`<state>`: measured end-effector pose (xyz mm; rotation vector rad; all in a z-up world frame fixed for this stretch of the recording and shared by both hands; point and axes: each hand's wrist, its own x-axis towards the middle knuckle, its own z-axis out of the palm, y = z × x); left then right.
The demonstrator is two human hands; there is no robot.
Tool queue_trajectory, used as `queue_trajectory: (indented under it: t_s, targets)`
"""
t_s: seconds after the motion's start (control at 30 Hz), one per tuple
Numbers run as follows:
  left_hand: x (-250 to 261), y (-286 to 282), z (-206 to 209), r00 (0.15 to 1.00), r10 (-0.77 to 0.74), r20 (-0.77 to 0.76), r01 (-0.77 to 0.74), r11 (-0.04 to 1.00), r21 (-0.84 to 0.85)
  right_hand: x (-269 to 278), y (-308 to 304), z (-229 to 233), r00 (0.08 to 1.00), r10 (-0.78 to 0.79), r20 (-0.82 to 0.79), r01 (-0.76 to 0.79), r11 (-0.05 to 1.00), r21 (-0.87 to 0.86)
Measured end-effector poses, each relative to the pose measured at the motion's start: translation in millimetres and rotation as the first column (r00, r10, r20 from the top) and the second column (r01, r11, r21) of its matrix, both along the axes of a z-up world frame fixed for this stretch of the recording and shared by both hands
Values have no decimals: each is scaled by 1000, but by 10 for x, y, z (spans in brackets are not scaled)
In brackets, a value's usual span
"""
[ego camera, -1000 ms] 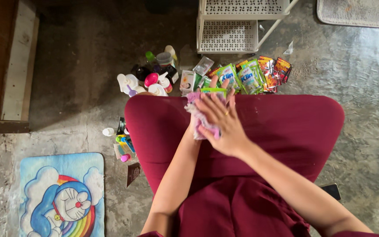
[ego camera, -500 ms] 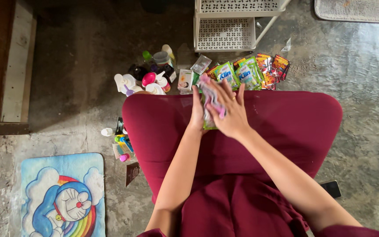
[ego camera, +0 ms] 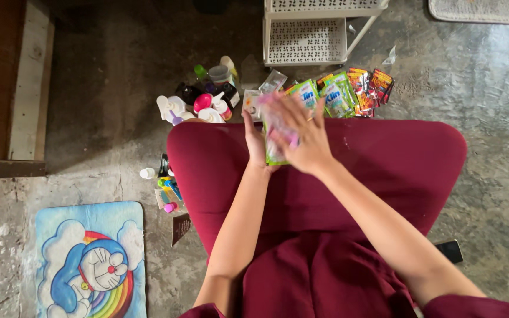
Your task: The person sits on the floor and wipes small green packets with a pink cloth. They repeatedly pick up a packet, wipe it thoroughly, and place it onto a white plastic shelf nearby.
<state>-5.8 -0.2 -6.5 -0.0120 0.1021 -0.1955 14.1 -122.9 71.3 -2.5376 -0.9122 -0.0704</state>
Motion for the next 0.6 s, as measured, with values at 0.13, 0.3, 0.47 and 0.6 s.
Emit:
queue_trajectory:
  t_s: [0.13,0.3,0.47,0.6]
  targets:
    - [63,114,79,997,7,80,8,981,-192,-117,7,-79,994,-99,-41,103,989,107]
    - [70,15,10,993,-7,121,42,956,-290,-717,172,-63,998,18,-65,-6,984,179]
    - [-38,-128,-35,999,-3,52,-12,958,287,-154,243,-3,992,48,-113,-39,996,84]
    - [61,-62,109,991,-116,-73,135,914,382,459,135,-28,991,-119,-69,113,990,-86]
